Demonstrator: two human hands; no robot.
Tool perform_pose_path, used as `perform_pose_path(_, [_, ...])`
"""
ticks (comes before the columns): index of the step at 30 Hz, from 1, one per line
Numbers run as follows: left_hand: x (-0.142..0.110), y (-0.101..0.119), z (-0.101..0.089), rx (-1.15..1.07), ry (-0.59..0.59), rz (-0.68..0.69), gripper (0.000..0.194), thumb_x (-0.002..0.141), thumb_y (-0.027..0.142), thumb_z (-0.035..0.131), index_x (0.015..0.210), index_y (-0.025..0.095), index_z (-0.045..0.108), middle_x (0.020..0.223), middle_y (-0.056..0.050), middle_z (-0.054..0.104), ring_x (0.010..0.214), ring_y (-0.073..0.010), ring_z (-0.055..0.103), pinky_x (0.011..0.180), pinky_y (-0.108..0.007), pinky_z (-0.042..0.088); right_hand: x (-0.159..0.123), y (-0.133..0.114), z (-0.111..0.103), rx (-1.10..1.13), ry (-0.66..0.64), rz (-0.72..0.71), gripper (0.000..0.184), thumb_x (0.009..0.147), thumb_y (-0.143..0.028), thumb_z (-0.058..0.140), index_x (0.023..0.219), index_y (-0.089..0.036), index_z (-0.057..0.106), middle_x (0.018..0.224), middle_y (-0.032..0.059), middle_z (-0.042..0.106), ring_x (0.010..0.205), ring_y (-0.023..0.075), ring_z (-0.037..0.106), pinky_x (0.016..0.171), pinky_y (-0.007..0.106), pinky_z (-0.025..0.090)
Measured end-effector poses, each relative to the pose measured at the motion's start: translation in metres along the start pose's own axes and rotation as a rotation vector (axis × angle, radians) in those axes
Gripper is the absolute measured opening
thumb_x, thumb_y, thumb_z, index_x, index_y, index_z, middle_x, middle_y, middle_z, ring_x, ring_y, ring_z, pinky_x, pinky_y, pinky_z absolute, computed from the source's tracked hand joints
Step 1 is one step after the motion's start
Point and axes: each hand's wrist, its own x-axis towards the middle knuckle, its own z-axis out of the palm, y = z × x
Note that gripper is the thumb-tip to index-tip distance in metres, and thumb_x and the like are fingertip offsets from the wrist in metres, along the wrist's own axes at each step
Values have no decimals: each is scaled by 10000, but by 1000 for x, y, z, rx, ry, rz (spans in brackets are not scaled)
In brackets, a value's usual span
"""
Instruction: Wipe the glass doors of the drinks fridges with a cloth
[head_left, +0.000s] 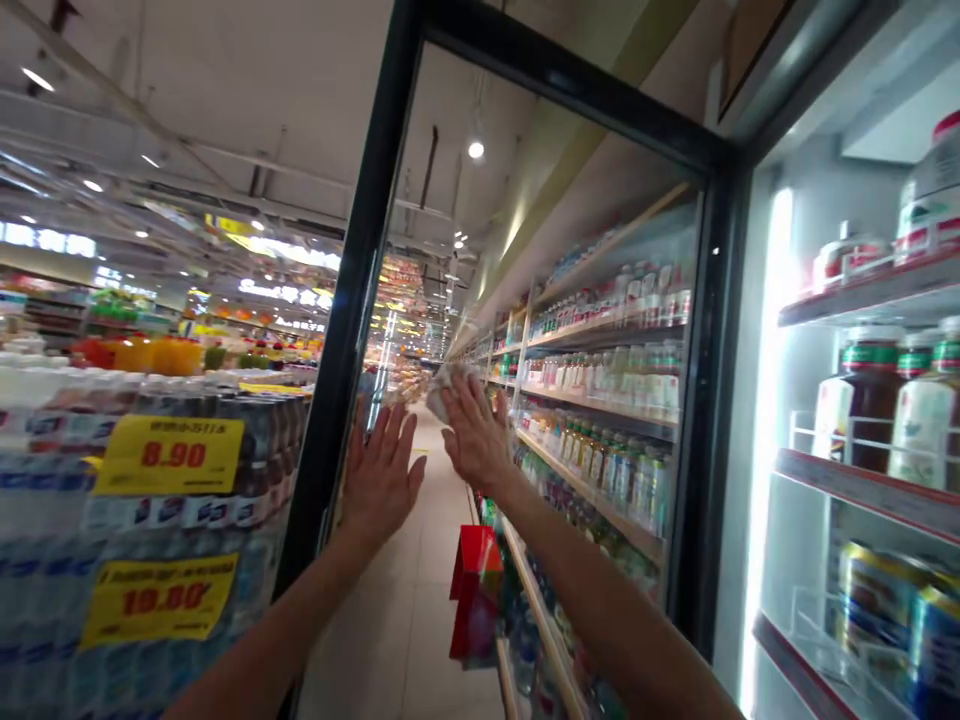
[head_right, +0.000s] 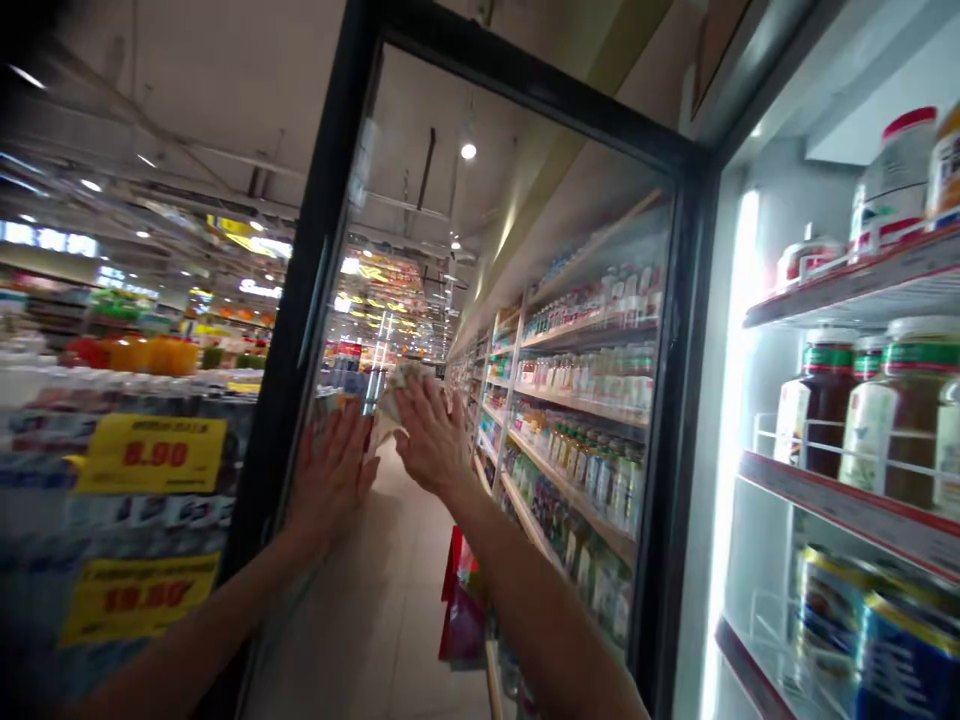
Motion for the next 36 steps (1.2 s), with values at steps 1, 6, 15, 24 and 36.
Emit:
perform_pose_path(1, [-1, 0, -2, 4, -4, 2, 635, 894, 303, 416, 1445, 206, 116, 1465, -105, 268, 1372, -243, 213, 1115, -476, 144, -2, 8, -4, -7, 14, 36, 520, 895, -327, 332, 1408, -261, 279, 1478, 24, 299, 1391, 192, 174, 1122, 487, 115])
perform_pose_path(6, [-1, 6, -13, 18, -7, 11, 657, 895, 290, 413, 1448, 210, 68, 1468, -101, 262, 1370, -247, 219, 1113, -476, 149, -9, 105, -32, -71, 284, 761, 537, 908, -327, 230, 1412, -145, 274, 1468, 155, 283, 1370, 293, 217, 1042, 618, 174])
perform_pose_path(15, [0, 10, -18, 11, -16, 8, 668, 890, 314, 427, 1448, 201, 77, 1465, -108, 267, 1375, -244, 201, 1121, -478, 130, 3, 13, -15, -14, 25, -22, 506, 892, -333, 314, 1395, -286, 297, 1479, 2, 297, 1394, 178, 161, 1126, 483, 112])
perform_pose_path(24, [0, 10, -17, -6, -38, -11, 639, 897, 302, 398, 1446, 190, 92, 1474, -106, 246, 1379, -243, 188, 1124, -481, 111, -39, 109, -34, -77, 270, 815, 566, 895, -305, 194, 1427, -117, 228, 1463, 185, 271, 1377, 303, 184, 1031, 612, 205])
perform_pose_path(36, [-14, 5, -12, -22, -48, 18, 648, 882, 287, 432, 1445, 190, 126, 1479, -115, 236, 1390, -246, 146, 1125, -491, 116, -58, 115, -26, -48, 349, 784, 558, 905, -311, 163, 1398, -83, 292, 1451, 206, 289, 1374, 295, 202, 1030, 612, 197])
